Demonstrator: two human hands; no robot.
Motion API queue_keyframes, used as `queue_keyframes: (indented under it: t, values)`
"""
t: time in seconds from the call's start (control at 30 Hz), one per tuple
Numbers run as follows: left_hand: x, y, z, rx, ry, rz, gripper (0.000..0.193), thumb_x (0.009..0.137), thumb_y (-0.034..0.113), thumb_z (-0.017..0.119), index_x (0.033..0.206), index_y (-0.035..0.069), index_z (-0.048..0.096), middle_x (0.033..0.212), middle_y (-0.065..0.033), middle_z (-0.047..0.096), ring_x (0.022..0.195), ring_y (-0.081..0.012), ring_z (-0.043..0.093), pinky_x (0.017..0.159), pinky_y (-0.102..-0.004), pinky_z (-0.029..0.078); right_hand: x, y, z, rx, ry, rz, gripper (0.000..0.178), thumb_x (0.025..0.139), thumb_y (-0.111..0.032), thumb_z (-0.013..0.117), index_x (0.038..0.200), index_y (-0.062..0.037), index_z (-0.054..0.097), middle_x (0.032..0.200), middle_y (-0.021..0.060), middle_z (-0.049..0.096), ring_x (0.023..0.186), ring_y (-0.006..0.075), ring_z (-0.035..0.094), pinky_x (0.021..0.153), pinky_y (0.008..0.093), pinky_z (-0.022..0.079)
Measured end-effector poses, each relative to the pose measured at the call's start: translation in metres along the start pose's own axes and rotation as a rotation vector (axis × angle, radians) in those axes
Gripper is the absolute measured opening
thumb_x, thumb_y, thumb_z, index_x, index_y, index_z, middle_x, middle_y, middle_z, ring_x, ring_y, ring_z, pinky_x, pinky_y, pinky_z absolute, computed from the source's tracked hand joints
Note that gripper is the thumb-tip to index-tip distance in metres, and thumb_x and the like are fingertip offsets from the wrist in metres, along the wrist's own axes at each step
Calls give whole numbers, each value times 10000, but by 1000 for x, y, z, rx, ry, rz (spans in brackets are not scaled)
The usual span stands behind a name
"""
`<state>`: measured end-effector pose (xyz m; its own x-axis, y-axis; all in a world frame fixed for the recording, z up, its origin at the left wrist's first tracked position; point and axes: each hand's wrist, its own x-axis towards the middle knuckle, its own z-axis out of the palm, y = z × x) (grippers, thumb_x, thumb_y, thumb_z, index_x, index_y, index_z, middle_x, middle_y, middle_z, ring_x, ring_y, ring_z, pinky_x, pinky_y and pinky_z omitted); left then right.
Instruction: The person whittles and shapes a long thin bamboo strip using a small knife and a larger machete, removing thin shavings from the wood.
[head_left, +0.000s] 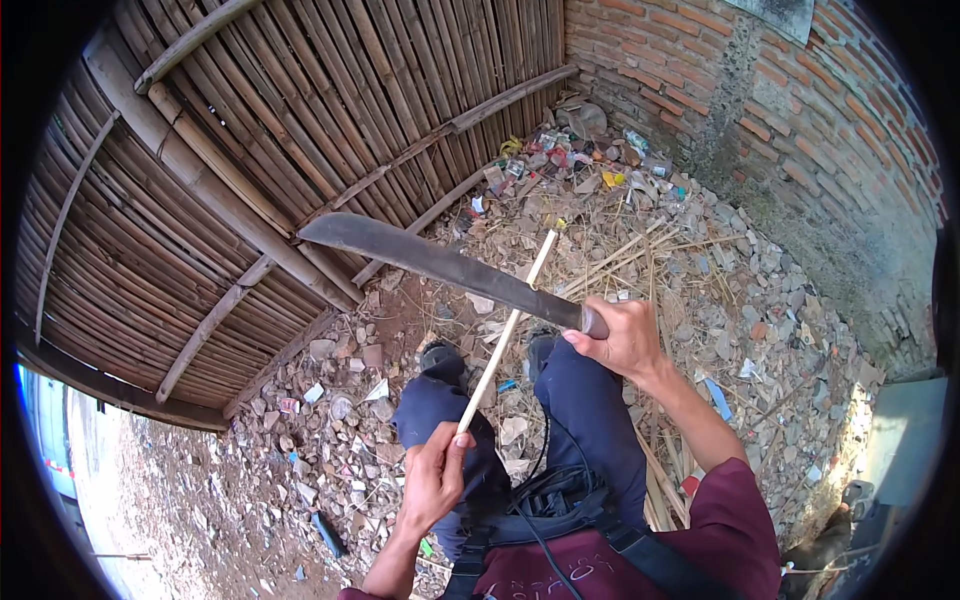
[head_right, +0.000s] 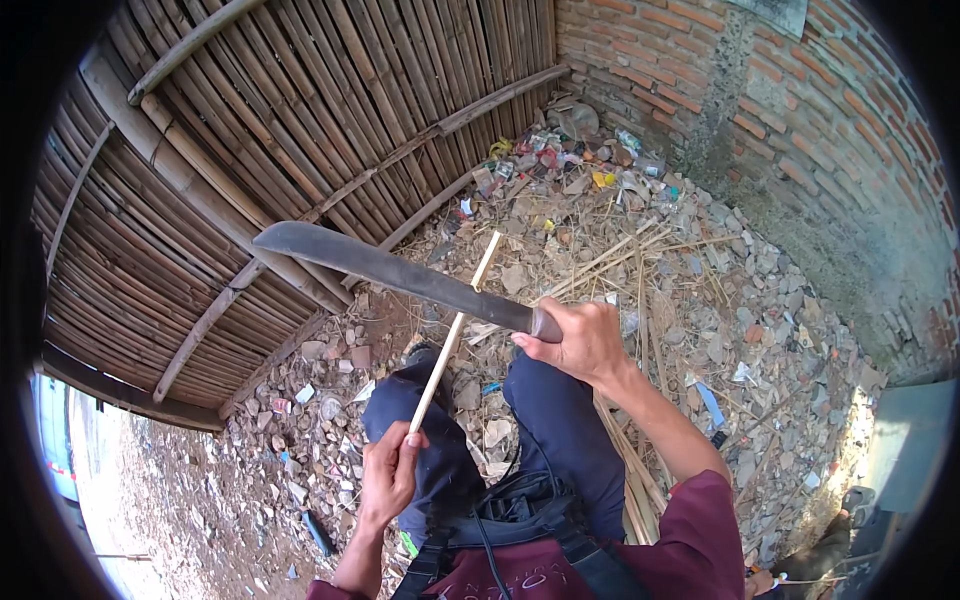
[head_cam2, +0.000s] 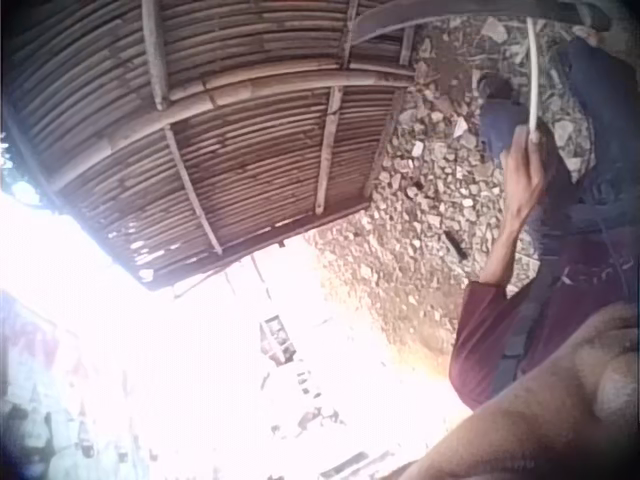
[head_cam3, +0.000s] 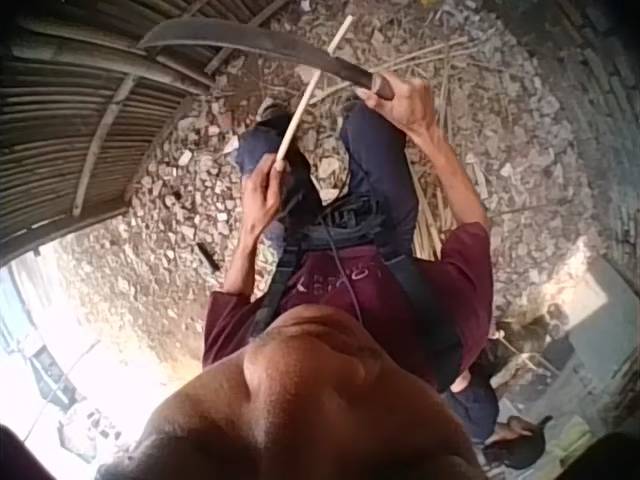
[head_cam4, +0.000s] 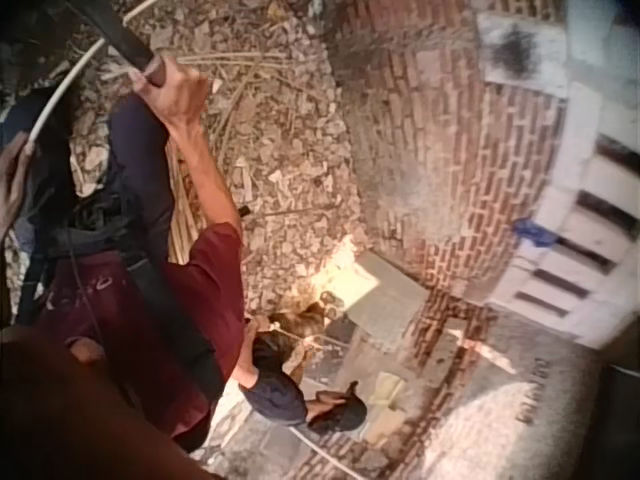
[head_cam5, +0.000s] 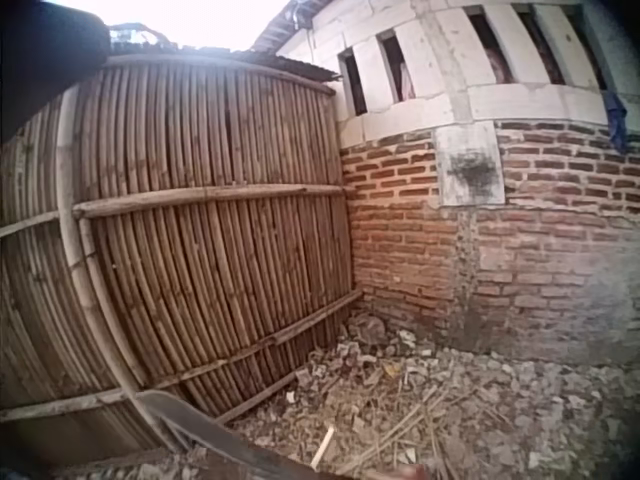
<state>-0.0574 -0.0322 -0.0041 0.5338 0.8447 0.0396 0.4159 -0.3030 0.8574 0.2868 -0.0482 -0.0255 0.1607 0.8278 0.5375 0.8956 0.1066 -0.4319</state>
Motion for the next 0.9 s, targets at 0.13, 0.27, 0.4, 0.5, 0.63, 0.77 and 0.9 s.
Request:
queue_keyframes:
  t: [0.13, 0.27, 0.4, 0.5, 0.63, 0.77, 0.9]
  values:
    - [-1, -3, 2, 24, -13, -8, 194, 1107, 135, 595, 977, 19, 679, 547, -36, 437, 476, -89, 385, 479, -328, 299, -12, -14, 1, -25, -29, -203, 633, 905, -736, 702, 806, -111, 704, 543, 43, 634, 428, 230, 595, 521, 382, 497]
    - [-3, -4, 7, -16, 5, 26, 193, 1107, 140, 598, 979, 22, 681, 546, -35, 437, 480, -80, 380, 478, -337, 276, -9, -1, 4, -118, 1, -293, 656, 914, -762, 668, 791, -118, 699, 525, 32, 617, 425, 216, 590, 510, 382, 500]
    - [-4, -3, 2, 27, 6, 1, 186, 1104, 130, 597, 978, 20, 679, 545, -30, 439, 466, -87, 382, 467, -336, 279, -7, -2, -2, -37, 70, -41, 656, 877, -724, 720, 780, -76, 685, 526, 63, 586, 444, 276, 598, 485, 408, 491]
    - [-3, 0, 2, 34, -21, 27, 161, 1095, 114, 602, 990, 18, 677, 544, -38, 447, 449, -98, 392, 456, -336, 290, -12, -12, -1, -19, 47, -208, 664, 880, -727, 715, 785, -70, 688, 536, 68, 595, 457, 287, 600, 491, 419, 488]
    - [-6, -1, -1, 81, -28, -9, 155, 1092, 111, 602, 991, 20, 675, 545, -52, 468, 447, -120, 424, 461, -334, 312, -7, 8, 0, -106, 76, -216, 669, 885, -757, 698, 787, -95, 679, 540, 40, 609, 471, 259, 625, 506, 426, 495]
    - [-8, -7, -4, 75, 5, 26, 155, 1093, 117, 603, 996, 17, 672, 547, -63, 477, 440, -138, 431, 459, -335, 316, -4, -4, 1, -89, 85, -129, 668, 883, -764, 698, 782, -104, 677, 546, 27, 610, 475, 237, 632, 506, 421, 493]
    - [-6, 0, 3, 85, -37, 47, 119, 1090, 103, 602, 1027, 24, 664, 554, -88, 495, 429, -160, 481, 458, -344, 350, -22, -21, 6, -103, 24, -353, 662, 896, -772, 679, 778, -121, 694, 525, 5, 586, 456, 199, 602, 492, 360, 445]
